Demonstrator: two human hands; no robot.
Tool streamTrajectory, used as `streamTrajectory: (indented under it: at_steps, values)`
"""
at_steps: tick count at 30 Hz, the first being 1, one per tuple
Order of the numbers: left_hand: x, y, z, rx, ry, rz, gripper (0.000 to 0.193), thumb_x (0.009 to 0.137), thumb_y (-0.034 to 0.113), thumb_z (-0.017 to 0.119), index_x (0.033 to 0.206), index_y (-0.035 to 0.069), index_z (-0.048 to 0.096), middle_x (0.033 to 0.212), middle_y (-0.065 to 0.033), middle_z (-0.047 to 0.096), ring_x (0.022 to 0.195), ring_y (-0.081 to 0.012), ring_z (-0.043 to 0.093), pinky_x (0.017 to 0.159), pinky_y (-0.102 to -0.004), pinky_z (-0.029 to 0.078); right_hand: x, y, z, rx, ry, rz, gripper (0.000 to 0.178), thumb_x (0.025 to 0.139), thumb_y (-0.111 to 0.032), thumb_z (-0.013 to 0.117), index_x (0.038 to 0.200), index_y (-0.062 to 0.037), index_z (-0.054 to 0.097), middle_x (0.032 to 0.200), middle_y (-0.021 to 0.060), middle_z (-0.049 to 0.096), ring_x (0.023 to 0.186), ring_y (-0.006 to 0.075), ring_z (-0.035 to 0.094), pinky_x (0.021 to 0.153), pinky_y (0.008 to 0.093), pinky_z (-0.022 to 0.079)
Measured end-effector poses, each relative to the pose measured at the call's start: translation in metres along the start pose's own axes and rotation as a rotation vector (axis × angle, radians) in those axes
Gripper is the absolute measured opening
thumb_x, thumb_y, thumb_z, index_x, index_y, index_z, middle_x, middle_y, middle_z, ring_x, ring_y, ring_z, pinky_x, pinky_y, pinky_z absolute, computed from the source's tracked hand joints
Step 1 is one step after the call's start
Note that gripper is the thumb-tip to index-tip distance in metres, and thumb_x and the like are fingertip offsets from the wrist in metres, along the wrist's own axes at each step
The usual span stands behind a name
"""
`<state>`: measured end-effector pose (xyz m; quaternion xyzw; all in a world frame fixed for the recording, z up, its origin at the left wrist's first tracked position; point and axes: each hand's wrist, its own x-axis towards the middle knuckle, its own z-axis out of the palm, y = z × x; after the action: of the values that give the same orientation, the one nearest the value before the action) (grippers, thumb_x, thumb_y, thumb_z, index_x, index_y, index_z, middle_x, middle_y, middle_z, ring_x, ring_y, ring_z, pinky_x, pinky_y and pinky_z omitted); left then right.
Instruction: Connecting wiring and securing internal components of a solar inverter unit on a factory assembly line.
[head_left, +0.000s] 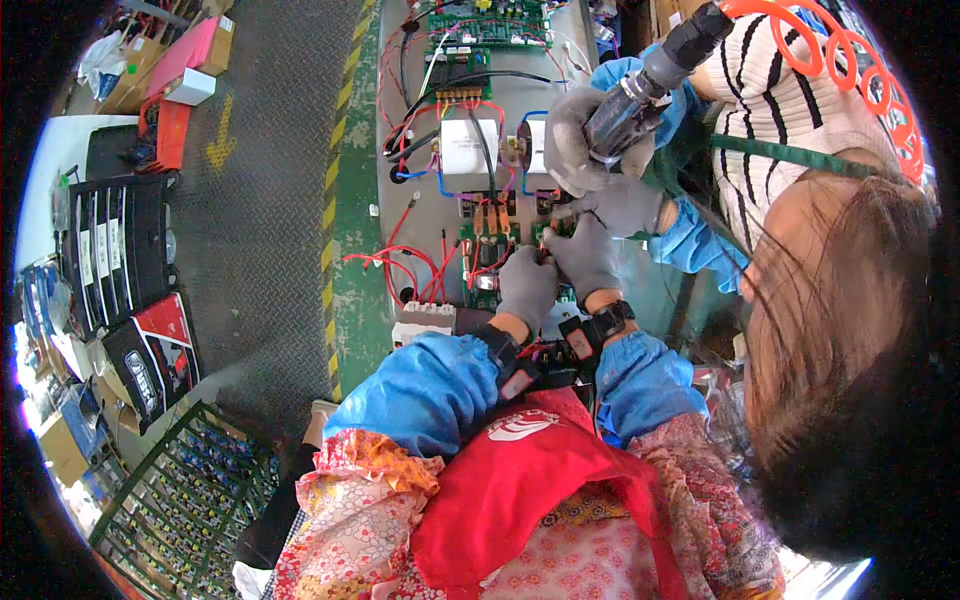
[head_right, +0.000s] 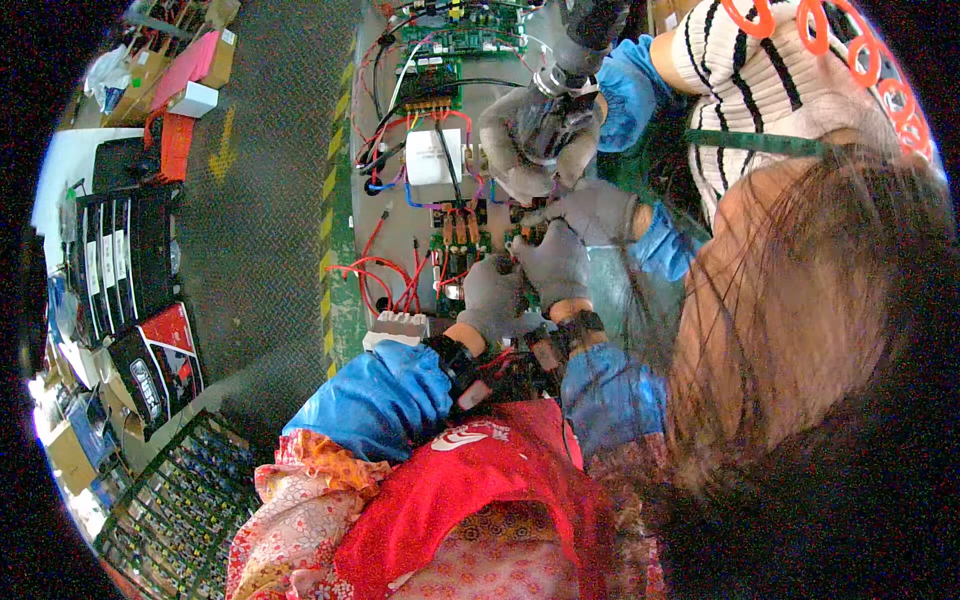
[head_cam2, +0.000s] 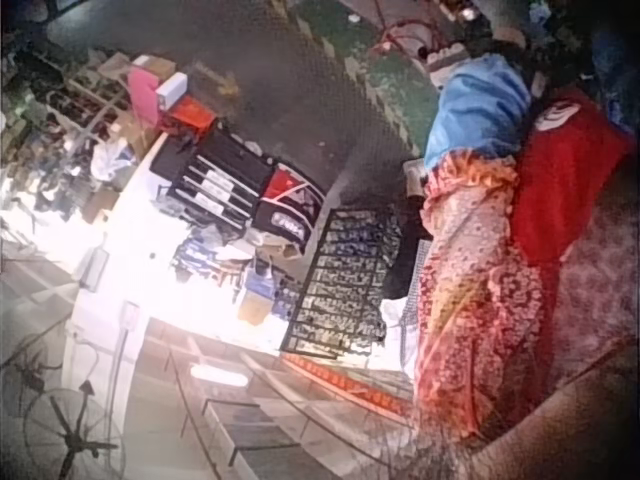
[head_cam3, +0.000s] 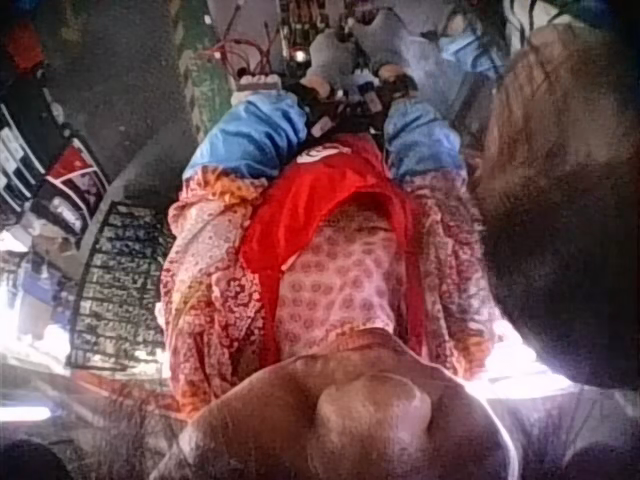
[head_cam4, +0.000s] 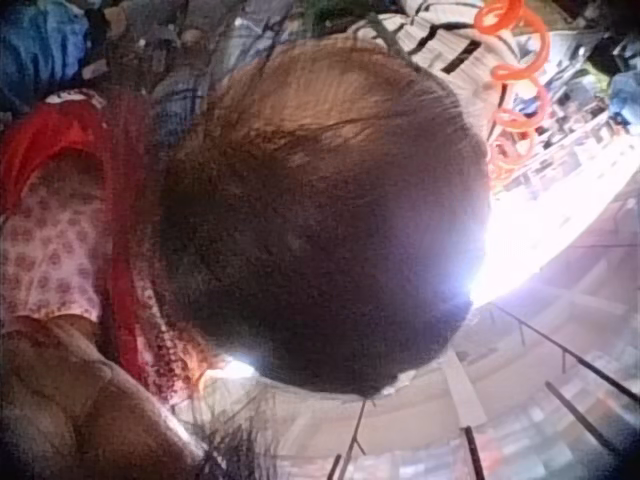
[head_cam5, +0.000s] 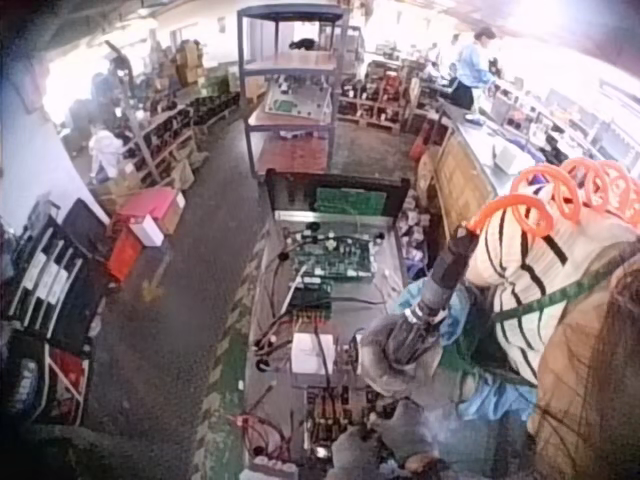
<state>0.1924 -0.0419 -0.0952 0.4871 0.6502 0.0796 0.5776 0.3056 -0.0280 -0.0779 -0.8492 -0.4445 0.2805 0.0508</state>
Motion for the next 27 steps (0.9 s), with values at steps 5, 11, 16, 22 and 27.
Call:
streamTrajectory:
  at_steps: [5,11,16,22,27]
  values:
    - [0.008,-0.018,0.006,0.094,-0.003,0.053,0.029,0.081,0.026,0.063,0.095,0.001,0.064,0.087,-0.018,0.068,0.082,-0.033,0.067,0.07,-0.0408,0.051,-0.001,-0.005,0.001,0.0,0.013,-0.018,0.057,0.068,-0.04,0.071,0.101,0.0045,0.057,0.099,0.028,0.063,0.094,0.0425,0.062,0.084,0.0478,0.049]
    - [0.005,-0.012,0.004,0.033,0.009,-0.001,0.025,0.08,0.021,0.06,0.094,0.0,0.065,0.083,-0.0168,0.068,0.078,-0.0313,0.067,0.069,-0.0392,0.051,-0.002,-0.012,-0.007,-0.015,-0.043,0.061,0.061,0.066,-0.039,0.073,0.103,0.0063,0.056,0.099,0.0282,0.063,0.094,0.0419,0.062,0.084,0.0465,0.05]
    - [0.003,-0.005,0.004,-0.014,0.025,0.005,0.025,0.081,0.022,0.062,0.092,-0.001,0.065,0.084,-0.016,0.068,0.078,-0.03,0.068,0.07,-0.0385,0.051,-0.002,-0.013,-0.007,-0.027,-0.018,0.074,0.065,0.066,-0.039,0.074,0.103,0.0097,0.054,0.098,0.0293,0.063,0.097,0.0402,0.062,0.085,0.0466,0.05]
    - [0.002,-0.004,-0.002,-0.05,-0.022,0.011,0.029,0.083,0.024,0.061,0.099,0.0,0.064,0.089,-0.017,0.068,0.083,-0.0317,0.067,0.071,-0.0387,0.051,0.001,-0.005,0.002,-0.004,-0.012,0.044,0.066,0.069,-0.041,0.073,0.111,0.0064,0.052,0.104,0.027,0.062,0.098,0.0421,0.061,0.084,0.0476,0.05]
    - [0.005,-0.011,0.002,0.04,-0.024,0.047,0.031,0.083,0.026,0.061,0.101,0.001,0.063,0.09,-0.0173,0.068,0.085,-0.0321,0.066,0.072,-0.0398,0.051,0.002,-0.005,0.003,-0.026,-0.038,0.084,0.066,0.073,-0.042,0.07,0.114,0.0048,0.048,0.106,0.0269,0.062,0.099,0.0424,0.061,0.085,0.0485,0.05]
